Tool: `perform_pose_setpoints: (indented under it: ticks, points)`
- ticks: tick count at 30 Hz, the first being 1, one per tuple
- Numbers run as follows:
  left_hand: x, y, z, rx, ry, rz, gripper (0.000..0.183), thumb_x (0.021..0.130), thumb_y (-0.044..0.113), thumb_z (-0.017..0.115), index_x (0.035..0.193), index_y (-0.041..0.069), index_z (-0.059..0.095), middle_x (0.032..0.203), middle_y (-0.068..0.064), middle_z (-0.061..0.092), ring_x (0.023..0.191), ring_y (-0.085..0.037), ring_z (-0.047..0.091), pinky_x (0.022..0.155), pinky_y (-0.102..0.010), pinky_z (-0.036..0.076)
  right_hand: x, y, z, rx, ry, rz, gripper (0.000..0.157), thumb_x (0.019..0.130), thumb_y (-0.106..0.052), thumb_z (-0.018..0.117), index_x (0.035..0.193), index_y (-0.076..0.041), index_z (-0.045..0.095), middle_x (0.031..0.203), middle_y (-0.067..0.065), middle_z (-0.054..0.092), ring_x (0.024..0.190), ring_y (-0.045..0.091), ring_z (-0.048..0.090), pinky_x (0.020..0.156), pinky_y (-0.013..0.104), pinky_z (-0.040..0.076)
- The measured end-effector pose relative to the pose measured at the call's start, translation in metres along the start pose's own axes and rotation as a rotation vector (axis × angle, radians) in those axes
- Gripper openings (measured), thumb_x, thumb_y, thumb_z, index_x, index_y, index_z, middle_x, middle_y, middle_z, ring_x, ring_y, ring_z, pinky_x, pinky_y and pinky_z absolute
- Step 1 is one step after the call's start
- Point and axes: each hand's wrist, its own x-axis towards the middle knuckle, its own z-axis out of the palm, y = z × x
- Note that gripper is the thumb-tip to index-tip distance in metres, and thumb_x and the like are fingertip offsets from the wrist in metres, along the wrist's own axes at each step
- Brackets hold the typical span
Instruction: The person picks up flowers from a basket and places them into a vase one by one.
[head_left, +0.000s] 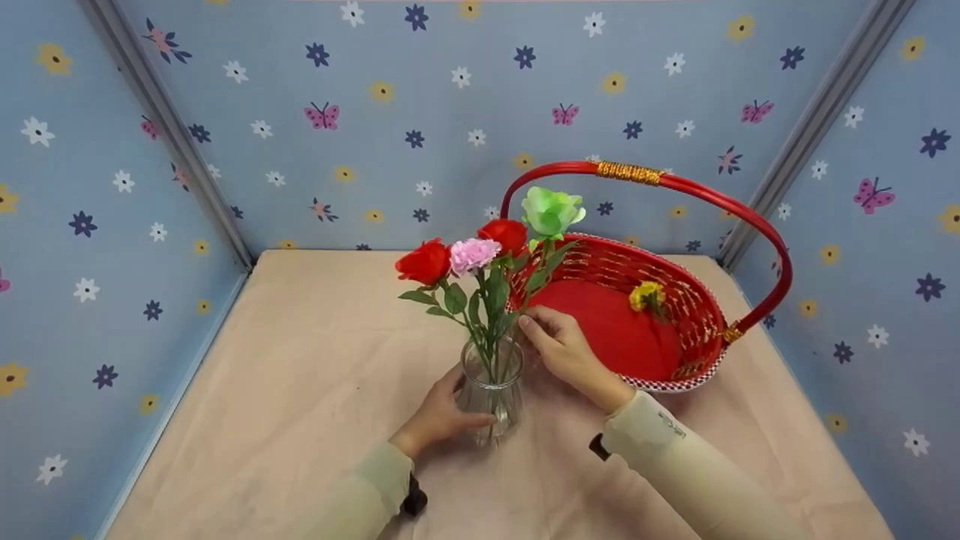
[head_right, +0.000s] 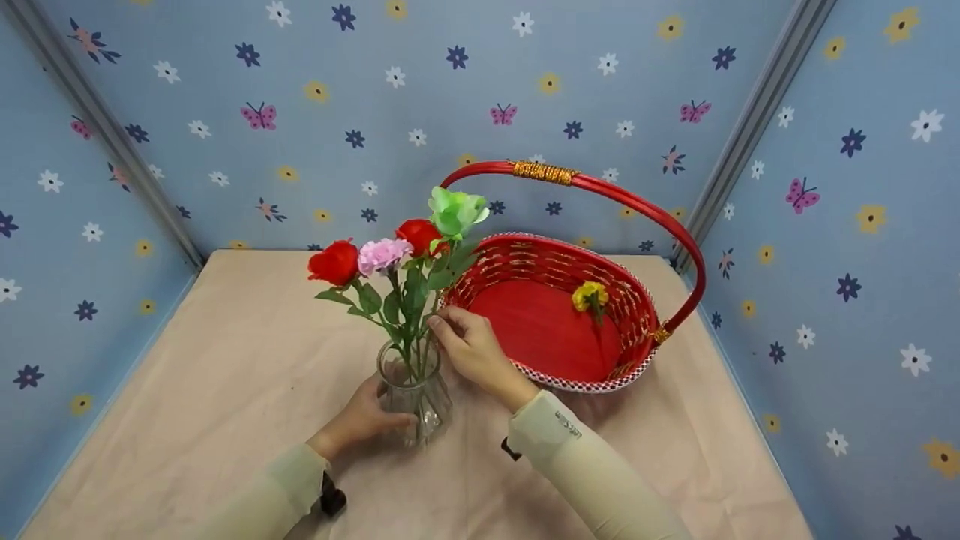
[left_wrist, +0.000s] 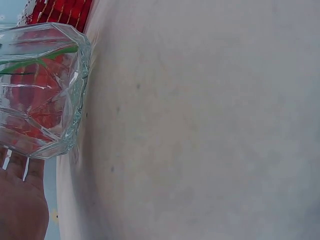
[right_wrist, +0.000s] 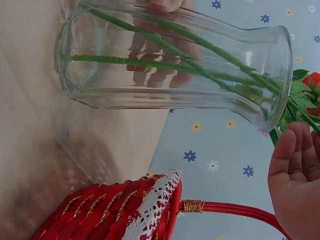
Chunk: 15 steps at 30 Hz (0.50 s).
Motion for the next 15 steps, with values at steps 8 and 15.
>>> perform_pose_setpoints:
  ticks: [8, 15]
  points:
    - [-0.0006, -0.0002, 0.0, -0.029, 0.005, -0.007, 0.101, 0.069, 0.033, 0.09, 0.152, 0.027, 0.033, 0.146, 0.004, 0.048, 0.136, -0.019, 0.043, 0.113, -0.05, 0.034, 0.0002, 0.0029, 0.0023, -0.077, -0.02, -0.032, 0.023, 0.099, -0.006, 0.055, 0.089, 0.011, 0.068, 0.066, 0.0, 0.051, 0.06, 0.005, 0.045, 0.054, 0.02, 0.037]
    - [-0.0013, 0.0008, -0.001, 0.003, -0.005, -0.028, 0.101, 0.069, 0.037, 0.089, 0.152, 0.026, 0.032, 0.147, 0.004, 0.047, 0.136, -0.019, 0.043, 0.113, -0.048, 0.035, 0.0026, 0.0063, 0.0047, -0.073, -0.074, -0.003, 0.019, 0.097, -0.005, 0.059, 0.09, 0.01, 0.069, 0.073, 0.017, 0.059, 0.065, 0.006, 0.047, 0.058, 0.02, 0.038]
